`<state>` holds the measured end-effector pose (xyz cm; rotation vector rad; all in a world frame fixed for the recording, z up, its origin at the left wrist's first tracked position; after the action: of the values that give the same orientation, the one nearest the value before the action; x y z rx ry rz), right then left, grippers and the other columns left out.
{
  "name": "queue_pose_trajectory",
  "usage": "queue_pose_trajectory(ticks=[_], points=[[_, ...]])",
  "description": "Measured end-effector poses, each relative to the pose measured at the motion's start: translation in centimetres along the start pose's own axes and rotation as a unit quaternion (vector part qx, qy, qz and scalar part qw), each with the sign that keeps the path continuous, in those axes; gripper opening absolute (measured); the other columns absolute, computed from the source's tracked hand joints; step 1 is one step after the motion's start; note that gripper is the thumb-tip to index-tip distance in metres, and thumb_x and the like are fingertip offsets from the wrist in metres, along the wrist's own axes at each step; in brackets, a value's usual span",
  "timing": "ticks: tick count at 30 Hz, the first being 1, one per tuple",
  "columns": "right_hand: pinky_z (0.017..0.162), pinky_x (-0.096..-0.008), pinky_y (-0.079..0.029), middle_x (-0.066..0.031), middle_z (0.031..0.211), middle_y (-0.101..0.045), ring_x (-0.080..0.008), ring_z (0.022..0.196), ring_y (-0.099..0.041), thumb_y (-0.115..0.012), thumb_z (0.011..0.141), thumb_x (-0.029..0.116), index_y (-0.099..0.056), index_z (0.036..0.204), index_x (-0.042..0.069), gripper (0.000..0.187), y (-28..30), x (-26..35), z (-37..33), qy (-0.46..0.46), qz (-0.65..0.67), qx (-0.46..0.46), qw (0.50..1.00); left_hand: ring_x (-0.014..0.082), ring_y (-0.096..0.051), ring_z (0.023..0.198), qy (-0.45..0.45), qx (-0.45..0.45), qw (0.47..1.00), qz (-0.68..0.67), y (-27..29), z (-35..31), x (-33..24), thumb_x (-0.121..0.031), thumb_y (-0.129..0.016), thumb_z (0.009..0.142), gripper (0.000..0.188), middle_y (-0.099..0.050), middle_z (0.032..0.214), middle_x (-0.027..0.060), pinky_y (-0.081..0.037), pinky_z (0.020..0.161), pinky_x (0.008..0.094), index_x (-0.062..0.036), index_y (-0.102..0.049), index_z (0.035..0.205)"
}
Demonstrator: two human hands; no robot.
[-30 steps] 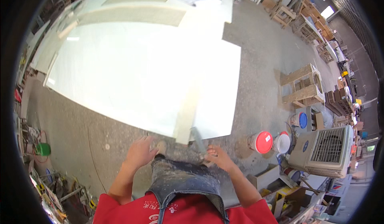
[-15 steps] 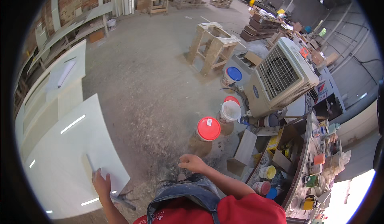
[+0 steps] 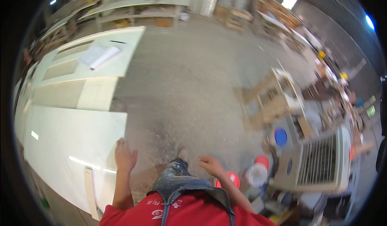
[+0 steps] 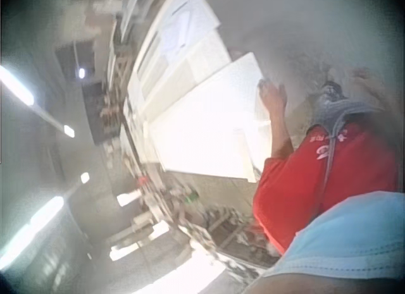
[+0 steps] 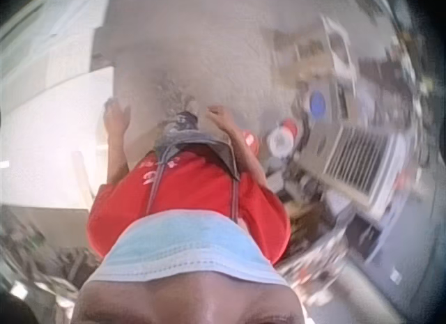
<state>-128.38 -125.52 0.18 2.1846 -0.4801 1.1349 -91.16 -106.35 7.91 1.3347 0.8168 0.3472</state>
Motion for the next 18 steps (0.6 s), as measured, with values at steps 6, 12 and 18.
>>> queue_pose_trajectory(ticks=[6,12,18], points=[[0.092,-0.036,-0.055,-0.0165,0.114,-0.075,-0.0239,0.104,-0.071,-0.074,0.09,0.031,-0.069,0.125,-0.002,0.048,14.4,1.7,12.4,-0.007,0.042,-0.095,0.995,0.0435,-0.051,0.134,0.055,0.091,0.99,-0.092,-0.1,15.1,-11.8,-0.029,-0.072,0.088,0.058,-0.06,0.14,0.0233,-0.042,0.111,0.0487,0.0033,-0.059,0.134],[0.091,-0.0381,-0.054,-0.0166,0.111,-0.074,-0.0265,0.102,-0.07,-0.072,0.091,0.032,-0.071,0.119,0.0,0.042,19.7,5.2,31.2,0.02,0.033,-0.06,0.997,0.0444,-0.058,0.126,0.055,-0.006,0.995,-0.087,-6.1,30.6,-15.3,-0.022,-0.069,0.091,0.052,-0.061,0.136,0.0283,-0.047,0.105,0.0466,0.0035,-0.06,0.136],[0.085,-0.0399,-0.053,-0.0159,0.099,-0.073,-0.027,0.095,-0.068,-0.064,0.092,0.035,-0.073,0.108,0.003,0.037,29.5,10.9,50.5,0.004,0.042,-0.02,0.999,0.0376,-0.06,0.129,0.05,-0.033,0.976,-0.209,-9.0,51.9,-19.7,-0.016,-0.063,0.094,0.051,-0.06,0.14,0.0258,-0.047,0.105,0.0431,0.0039,-0.056,0.141]])
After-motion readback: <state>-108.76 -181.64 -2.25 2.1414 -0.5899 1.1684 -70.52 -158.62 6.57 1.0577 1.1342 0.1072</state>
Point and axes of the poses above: each hand's wrist, its own z-axis towards the middle knuckle, its own y-axis out of the back of the hand, x = y × z, the point moved 3 cm from there along z, towards the middle knuckle
